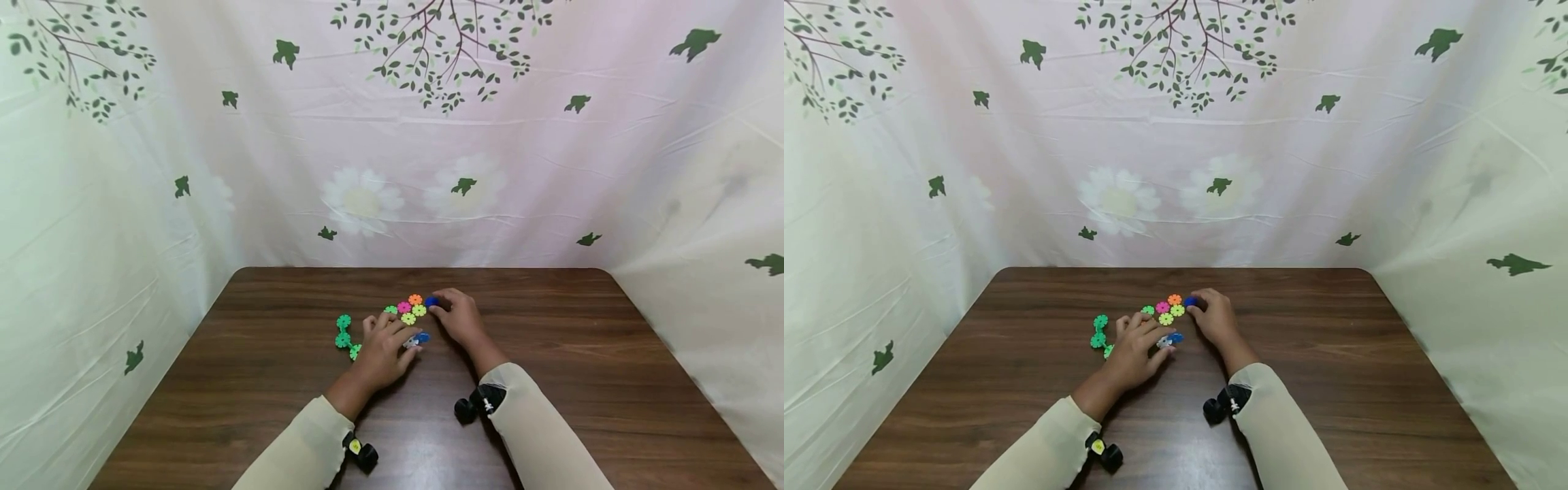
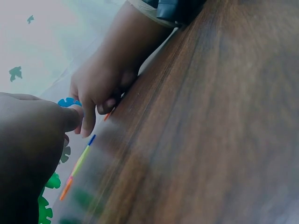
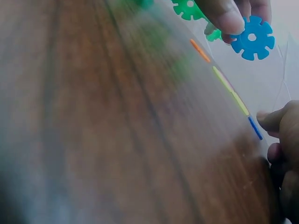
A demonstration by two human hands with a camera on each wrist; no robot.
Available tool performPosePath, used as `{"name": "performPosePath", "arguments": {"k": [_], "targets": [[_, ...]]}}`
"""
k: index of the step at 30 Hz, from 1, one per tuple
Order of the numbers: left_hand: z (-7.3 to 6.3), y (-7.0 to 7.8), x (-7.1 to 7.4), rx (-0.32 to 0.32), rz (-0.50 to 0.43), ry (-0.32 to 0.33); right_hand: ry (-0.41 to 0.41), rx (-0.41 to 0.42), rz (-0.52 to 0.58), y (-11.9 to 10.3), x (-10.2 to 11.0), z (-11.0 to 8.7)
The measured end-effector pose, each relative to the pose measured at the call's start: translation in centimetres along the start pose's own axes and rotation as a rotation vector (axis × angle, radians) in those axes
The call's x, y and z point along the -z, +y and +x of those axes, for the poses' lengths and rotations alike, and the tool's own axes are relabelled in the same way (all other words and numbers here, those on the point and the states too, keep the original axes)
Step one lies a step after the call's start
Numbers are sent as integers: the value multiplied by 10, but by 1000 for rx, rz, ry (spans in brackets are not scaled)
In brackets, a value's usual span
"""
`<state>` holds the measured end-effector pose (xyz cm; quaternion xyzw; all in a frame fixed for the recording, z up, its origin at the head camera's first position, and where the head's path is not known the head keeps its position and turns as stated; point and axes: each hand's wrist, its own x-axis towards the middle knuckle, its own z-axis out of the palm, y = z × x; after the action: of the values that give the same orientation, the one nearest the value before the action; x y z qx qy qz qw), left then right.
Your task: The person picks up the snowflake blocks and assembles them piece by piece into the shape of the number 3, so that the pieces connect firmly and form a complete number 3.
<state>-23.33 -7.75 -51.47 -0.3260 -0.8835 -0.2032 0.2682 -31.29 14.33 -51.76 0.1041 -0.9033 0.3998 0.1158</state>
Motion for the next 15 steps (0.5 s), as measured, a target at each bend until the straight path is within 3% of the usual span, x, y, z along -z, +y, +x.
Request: {"name": "performPosePath", "arguments": {"k": [15], "targets": [[-1,0,1,-6,5,10,-45,-54,-78,-4,-1,4]]}}
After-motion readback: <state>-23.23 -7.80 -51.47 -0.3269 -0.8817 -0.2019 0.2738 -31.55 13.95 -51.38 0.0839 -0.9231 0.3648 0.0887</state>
